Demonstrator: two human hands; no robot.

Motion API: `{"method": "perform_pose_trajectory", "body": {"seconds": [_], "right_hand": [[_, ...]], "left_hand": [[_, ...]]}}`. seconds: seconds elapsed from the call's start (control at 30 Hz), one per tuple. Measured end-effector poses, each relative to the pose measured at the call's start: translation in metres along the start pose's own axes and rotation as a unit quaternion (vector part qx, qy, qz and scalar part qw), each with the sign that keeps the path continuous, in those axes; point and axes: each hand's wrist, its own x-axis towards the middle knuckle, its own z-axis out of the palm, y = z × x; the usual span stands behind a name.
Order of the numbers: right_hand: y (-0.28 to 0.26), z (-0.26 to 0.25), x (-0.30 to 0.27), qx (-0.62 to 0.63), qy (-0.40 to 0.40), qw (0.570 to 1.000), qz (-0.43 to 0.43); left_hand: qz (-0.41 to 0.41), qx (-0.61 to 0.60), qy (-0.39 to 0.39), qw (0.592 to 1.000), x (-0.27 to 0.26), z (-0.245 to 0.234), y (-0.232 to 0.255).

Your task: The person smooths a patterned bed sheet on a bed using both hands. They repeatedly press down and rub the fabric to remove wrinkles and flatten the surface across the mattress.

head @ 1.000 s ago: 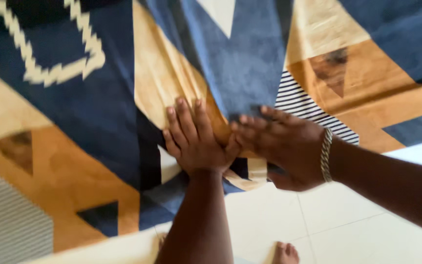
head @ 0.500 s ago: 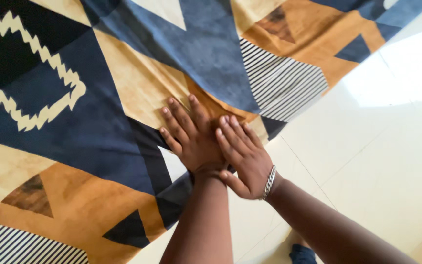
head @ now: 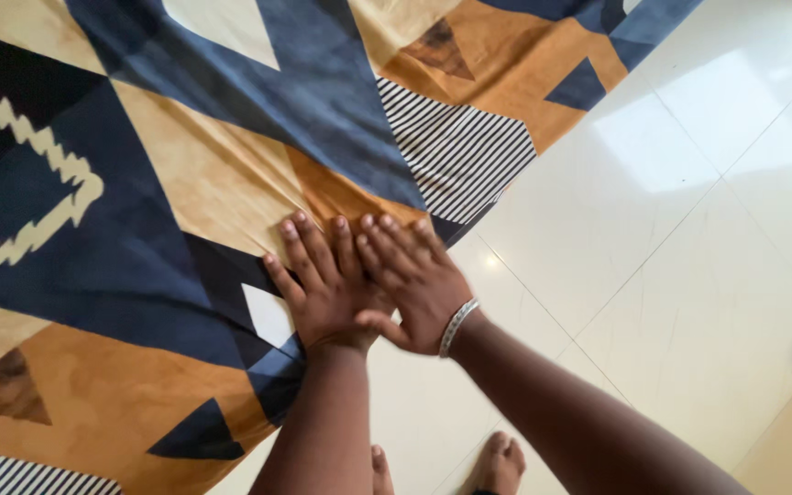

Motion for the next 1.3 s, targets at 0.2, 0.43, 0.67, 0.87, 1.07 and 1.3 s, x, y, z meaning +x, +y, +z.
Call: {"method": "perform_pose_trajectory", "body": {"seconds": [0.2, 0.43, 0.67, 0.87, 1.07, 1.3], "right_hand": [[0.049, -0.008, -0.009, -0.043, 0.157, 0.965, 0.207], [0.027, 0.007, 0.012, -0.047, 0.049, 0.991, 0.119], [0.078, 0.010, -0.011, -0.051, 0.277, 0.917, 0.282], [0.036, 0.025, -0.002, -0.003, 0.074, 0.995, 0.063], [0.104, 0.017, -0.022, 0.014, 0.183, 0.962, 0.203], [0.056, 0.031, -0.013, 0.010, 0.189, 0.980, 0.067]], "left_hand": [[0.003, -0.021, 0.053, 0.998, 0.001, 0.009, 0.000], [-0.018, 0.085, 0.040, 0.995, 0.001, 0.023, 0.002], [-0.001, 0.027, 0.033, 0.999, 0.002, 0.020, 0.004], [-0.008, 0.021, 0.087, 0.996, 0.004, 0.025, 0.004], [0.010, 0.008, 0.098, 0.995, 0.002, 0.026, 0.002], [0.007, 0.021, 0.123, 0.992, 0.003, 0.026, 0.003]]}}
